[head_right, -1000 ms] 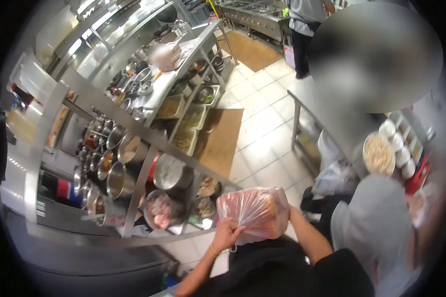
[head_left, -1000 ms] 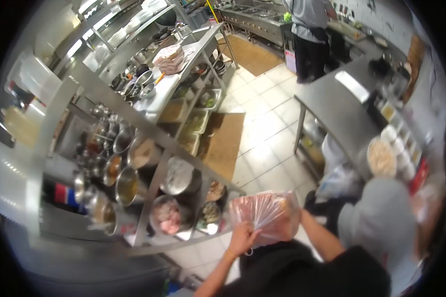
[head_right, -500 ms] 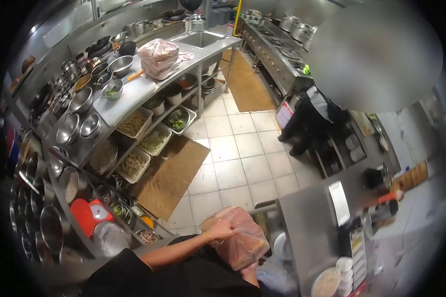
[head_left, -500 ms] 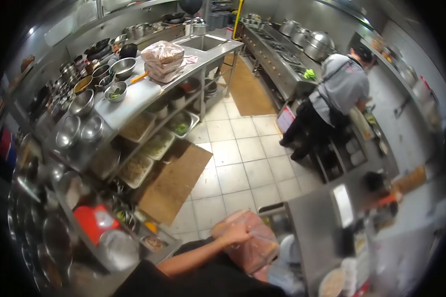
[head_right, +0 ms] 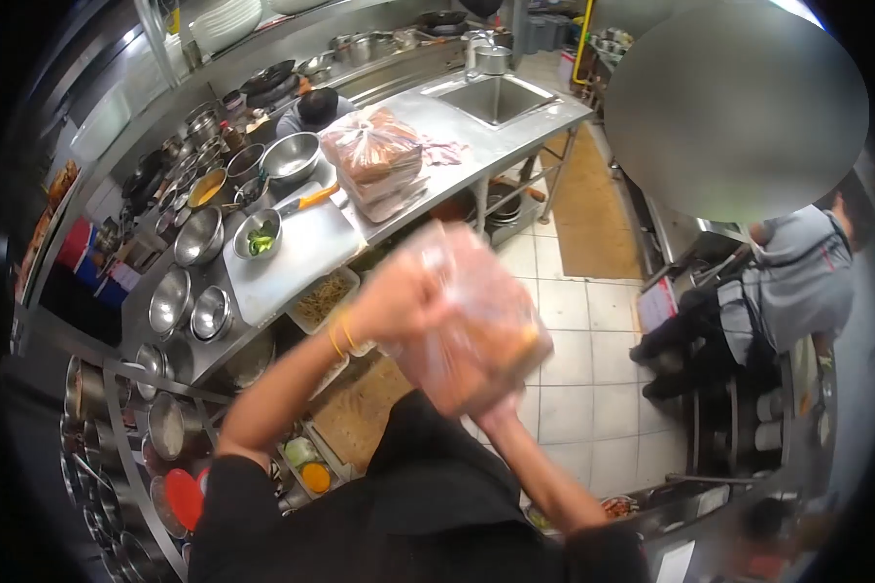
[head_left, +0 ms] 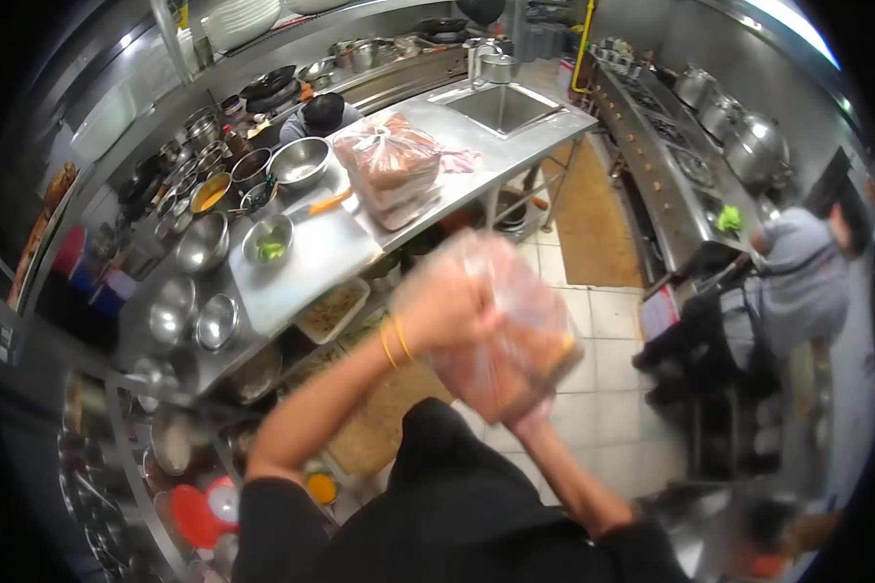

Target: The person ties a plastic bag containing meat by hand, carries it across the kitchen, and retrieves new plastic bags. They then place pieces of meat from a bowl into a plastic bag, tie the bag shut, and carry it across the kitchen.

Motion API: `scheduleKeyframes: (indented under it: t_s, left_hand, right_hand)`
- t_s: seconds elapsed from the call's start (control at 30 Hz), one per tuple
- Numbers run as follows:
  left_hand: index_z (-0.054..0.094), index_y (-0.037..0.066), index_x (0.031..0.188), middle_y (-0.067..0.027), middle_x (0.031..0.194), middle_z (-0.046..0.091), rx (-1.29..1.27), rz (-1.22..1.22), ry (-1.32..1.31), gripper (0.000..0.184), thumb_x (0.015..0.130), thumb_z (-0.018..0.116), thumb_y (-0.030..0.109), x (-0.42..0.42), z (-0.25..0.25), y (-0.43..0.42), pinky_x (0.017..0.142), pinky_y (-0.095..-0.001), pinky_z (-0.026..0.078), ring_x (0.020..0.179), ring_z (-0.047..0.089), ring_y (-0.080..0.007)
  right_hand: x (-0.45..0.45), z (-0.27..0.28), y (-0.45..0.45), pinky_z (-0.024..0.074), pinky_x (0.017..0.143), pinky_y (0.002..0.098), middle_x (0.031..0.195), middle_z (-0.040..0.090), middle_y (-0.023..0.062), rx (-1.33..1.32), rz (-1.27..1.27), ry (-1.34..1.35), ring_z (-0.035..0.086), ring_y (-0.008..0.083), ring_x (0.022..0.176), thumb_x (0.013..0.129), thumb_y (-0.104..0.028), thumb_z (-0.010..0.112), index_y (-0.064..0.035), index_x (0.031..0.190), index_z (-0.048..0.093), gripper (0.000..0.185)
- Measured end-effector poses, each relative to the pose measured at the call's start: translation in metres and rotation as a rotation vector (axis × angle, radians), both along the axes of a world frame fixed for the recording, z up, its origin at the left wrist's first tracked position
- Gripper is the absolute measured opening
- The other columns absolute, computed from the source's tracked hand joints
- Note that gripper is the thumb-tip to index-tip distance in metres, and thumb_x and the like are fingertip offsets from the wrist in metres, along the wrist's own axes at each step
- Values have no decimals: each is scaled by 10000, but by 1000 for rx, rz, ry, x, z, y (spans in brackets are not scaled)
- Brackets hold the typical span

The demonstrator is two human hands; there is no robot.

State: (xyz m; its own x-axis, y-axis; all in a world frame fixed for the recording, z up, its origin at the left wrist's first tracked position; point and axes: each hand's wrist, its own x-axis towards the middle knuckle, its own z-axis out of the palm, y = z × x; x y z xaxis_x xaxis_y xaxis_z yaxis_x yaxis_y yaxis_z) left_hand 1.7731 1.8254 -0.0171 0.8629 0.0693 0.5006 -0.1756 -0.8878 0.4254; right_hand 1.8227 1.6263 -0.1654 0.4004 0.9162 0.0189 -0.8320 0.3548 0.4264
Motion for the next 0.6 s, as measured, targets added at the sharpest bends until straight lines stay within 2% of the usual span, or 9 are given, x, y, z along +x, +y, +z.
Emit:
scheduleKeyframes:
  t_s: [0.03, 0.07, 0.1, 0.13, 0.17, 0.2, 0.27, 0.43, 0.6]
  left_hand:
    - [580, 14, 566, -131, 577, 580, -40, 171, 185, 320, 786, 664, 231, 18, 32, 33, 530, -372, 465, 495, 541, -257]
    - [538, 21, 525, -101, 488, 519, -245, 193, 62, 413, 823, 676, 270, 40, 57, 67, 467, -365, 400, 436, 457, -208]
    - [496, 33, 472, -88, 431, 450, -86, 257, -200, 491, 856, 670, 285, 70, 62, 114, 445, -358, 359, 410, 385, -155]
    - [460, 36, 464, -8, 445, 404, -219, 409, -273, 522, 873, 660, 290, 93, 78, 153, 428, -328, 299, 429, 312, -99]
    - [427, 40, 470, 25, 471, 371, -225, 417, -215, 523, 874, 658, 279, 108, 99, 186, 429, -313, 273, 451, 289, -83]
    - [394, 45, 476, 58, 497, 339, -231, 419, -158, 527, 875, 656, 269, 118, 115, 217, 431, -297, 248, 473, 266, -66]
    - [350, 26, 507, 21, 505, 267, -68, 434, -217, 492, 904, 588, 194, 138, 110, 282, 440, -301, 191, 500, 252, -73]
    - [320, -10, 584, -7, 555, 300, -31, 363, -69, 441, 905, 571, 160, 159, 75, 403, 484, -310, 207, 539, 259, -76]
    - [292, 2, 579, -46, 551, 287, -150, 516, 27, 421, 876, 569, 112, 168, 43, 466, 509, -317, 227, 542, 268, -126]
  right_hand:
    - [23, 24, 48, 275, 1118, 505, 1479, 300, 157, 194, 66, 242, 334, 352, 1338, 971, -438, 208, -130, 1459, 245, 579]
    - [43, 43, 95, 275, 1118, 505, 1479, 300, 157, 203, 70, 250, 334, 352, 1338, 971, -438, 208, -130, 1459, 245, 579]
    - [58, 58, 140, 339, 1067, 480, 1425, 374, 164, -267, 52, -252, 401, 329, 1282, 978, -402, 231, -63, 1399, 313, 547]
    - [71, 64, 183, 403, 1016, 455, 1371, 448, 171, -738, 34, -751, 469, 306, 1226, 986, -366, 255, 4, 1339, 380, 527]
    - [88, 55, 223, 455, 943, 456, 1292, 527, 175, -570, 78, -835, 556, 295, 1118, 992, -383, 248, 33, 1264, 446, 534]
    - [117, 35, 251, 501, 873, 395, 1144, 627, 150, -197, 279, -1094, 625, 250, 1001, 993, -333, 368, 23, 1243, 475, 448]
    - [138, 54, 270, 513, 834, 332, 1040, 673, 117, -313, 432, -1402, 649, 206, 943, 955, -251, 511, -5, 1235, 510, 373]
    - [266, 6, 283, 501, 787, 283, 1026, 683, 75, -488, 533, -1543, 644, 151, 938, 943, -210, 524, -46, 1189, 571, 299]
    - [413, -22, 281, 512, 801, 287, 1037, 670, 134, -813, 460, -1261, 651, 183, 921, 946, -180, 509, -1, 1179, 563, 299]
